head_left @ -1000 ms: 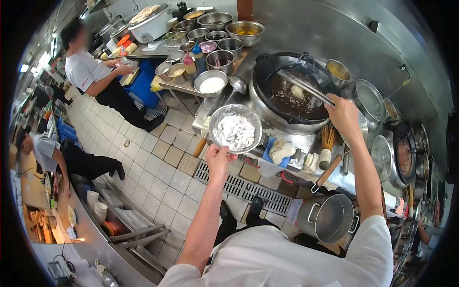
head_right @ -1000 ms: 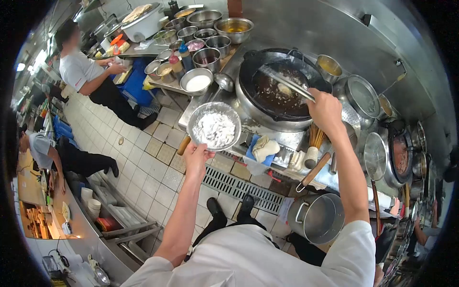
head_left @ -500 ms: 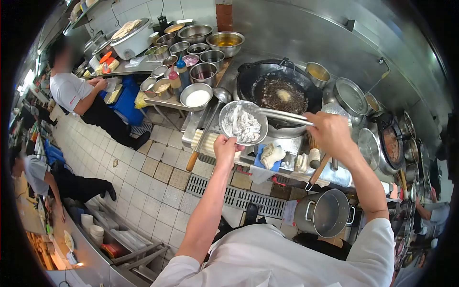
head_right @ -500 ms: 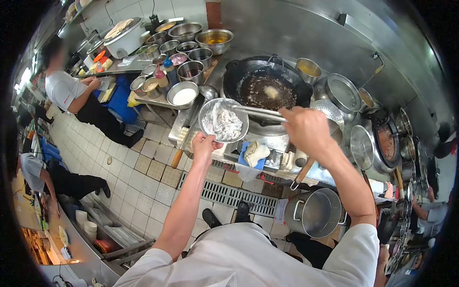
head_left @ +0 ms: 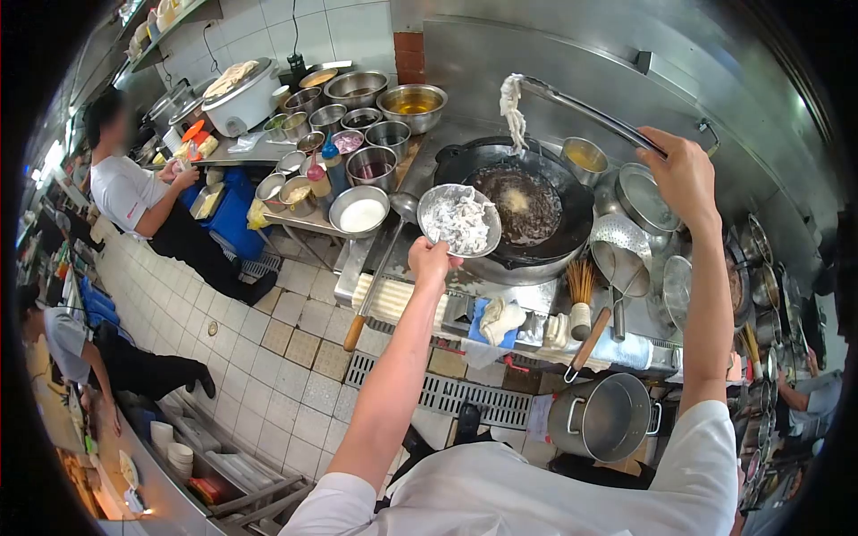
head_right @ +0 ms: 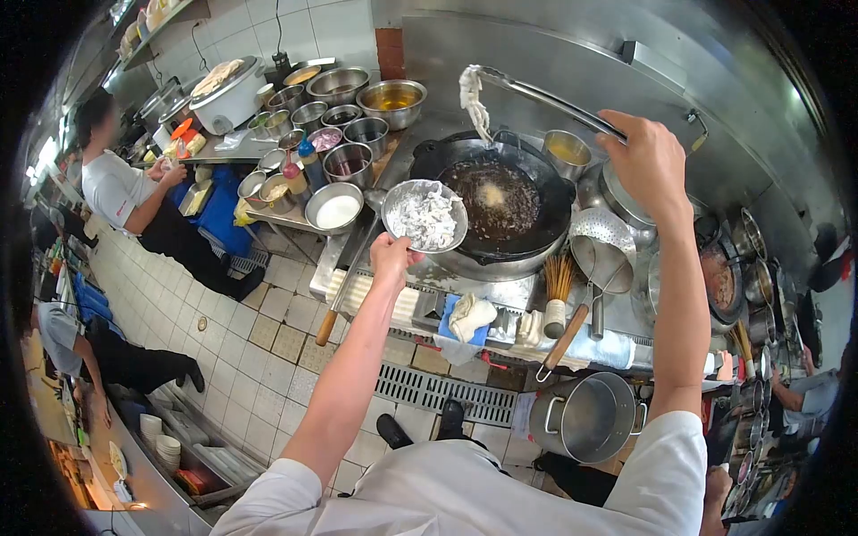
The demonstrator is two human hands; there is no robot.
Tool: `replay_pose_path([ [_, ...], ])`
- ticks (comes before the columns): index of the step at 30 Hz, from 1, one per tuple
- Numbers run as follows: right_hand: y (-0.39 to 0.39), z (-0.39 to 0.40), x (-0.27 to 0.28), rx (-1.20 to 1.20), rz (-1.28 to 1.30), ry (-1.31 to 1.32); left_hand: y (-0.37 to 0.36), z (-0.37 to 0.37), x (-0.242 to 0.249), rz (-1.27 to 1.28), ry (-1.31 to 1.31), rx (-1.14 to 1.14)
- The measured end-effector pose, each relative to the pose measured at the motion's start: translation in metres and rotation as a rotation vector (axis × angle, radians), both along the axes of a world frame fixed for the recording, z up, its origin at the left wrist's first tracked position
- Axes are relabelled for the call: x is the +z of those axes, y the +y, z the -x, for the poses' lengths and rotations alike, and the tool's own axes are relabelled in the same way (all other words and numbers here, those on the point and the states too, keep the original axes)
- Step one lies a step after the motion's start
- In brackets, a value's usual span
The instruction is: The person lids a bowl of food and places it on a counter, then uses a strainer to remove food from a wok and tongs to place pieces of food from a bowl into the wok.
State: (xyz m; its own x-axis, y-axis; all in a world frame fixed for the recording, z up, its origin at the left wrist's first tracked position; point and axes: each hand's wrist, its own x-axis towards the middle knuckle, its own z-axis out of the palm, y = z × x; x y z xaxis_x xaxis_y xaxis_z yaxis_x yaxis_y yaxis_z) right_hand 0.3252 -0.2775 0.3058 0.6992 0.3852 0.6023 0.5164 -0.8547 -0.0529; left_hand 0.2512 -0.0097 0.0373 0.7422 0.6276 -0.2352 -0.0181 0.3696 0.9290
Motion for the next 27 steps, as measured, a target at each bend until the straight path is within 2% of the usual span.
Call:
replay_pose_path([
  [2, 0.003, -0.018, -0.01, -0.025, 0.046, -0.03, 0.002, -0.001, -0.003, -0.013, 0.025, 0.0],
  [3, 0.012, -0.015, -0.013, -0.042, 0.068, 0.061, 0.002, -0.001, -0.005, -0.007, -0.011, 0.012],
  [4, 0.02, -0.029, -0.028, -0.044, 0.097, 0.031, 0.002, 0.0, -0.006, 0.0, -0.047, 0.026],
  [5, 0.029, -0.038, -0.041, -0.085, 0.156, 0.161, 0.003, 0.001, -0.007, -0.002, -0.045, 0.026],
  [7, 0.043, -0.067, -0.084, -0.141, 0.281, 0.187, 0.005, 0.003, -0.008, -0.002, -0.05, 0.017],
  [9, 0.052, -0.082, -0.127, -0.104, 0.236, 0.199, 0.006, 0.009, -0.005, 0.011, -0.058, 0.005],
  [11, 0.053, -0.077, -0.139, -0.096, 0.233, 0.186, 0.008, 0.014, -0.002, 0.031, -0.068, -0.005],
  [13, 0.05, -0.052, -0.128, -0.033, 0.067, 0.166, 0.012, 0.022, -0.006, 0.051, -0.076, -0.035],
  [19, 0.029, 0.021, -0.072, 0.136, 0.215, 0.392, 0.002, 0.029, 0.003, 0.06, -0.145, 0.067],
  [22, 0.033, 0.037, -0.082, 0.147, 0.323, 0.362, -0.009, 0.026, 0.008, 0.046, -0.169, 0.076],
  [24, 0.026, 0.033, -0.089, 0.197, 0.299, 0.295, -0.013, 0.022, 0.008, 0.076, -0.2, 0.075],
  [26, 0.022, 0.035, -0.073, 0.15, 0.115, 0.279, -0.012, 0.013, 0.003, 0.125, -0.139, 0.062],
  [27, 0.018, 0.036, -0.061, 0.129, 0.101, 0.226, -0.011, 0.011, 0.002, 0.125, -0.141, 0.061],
])
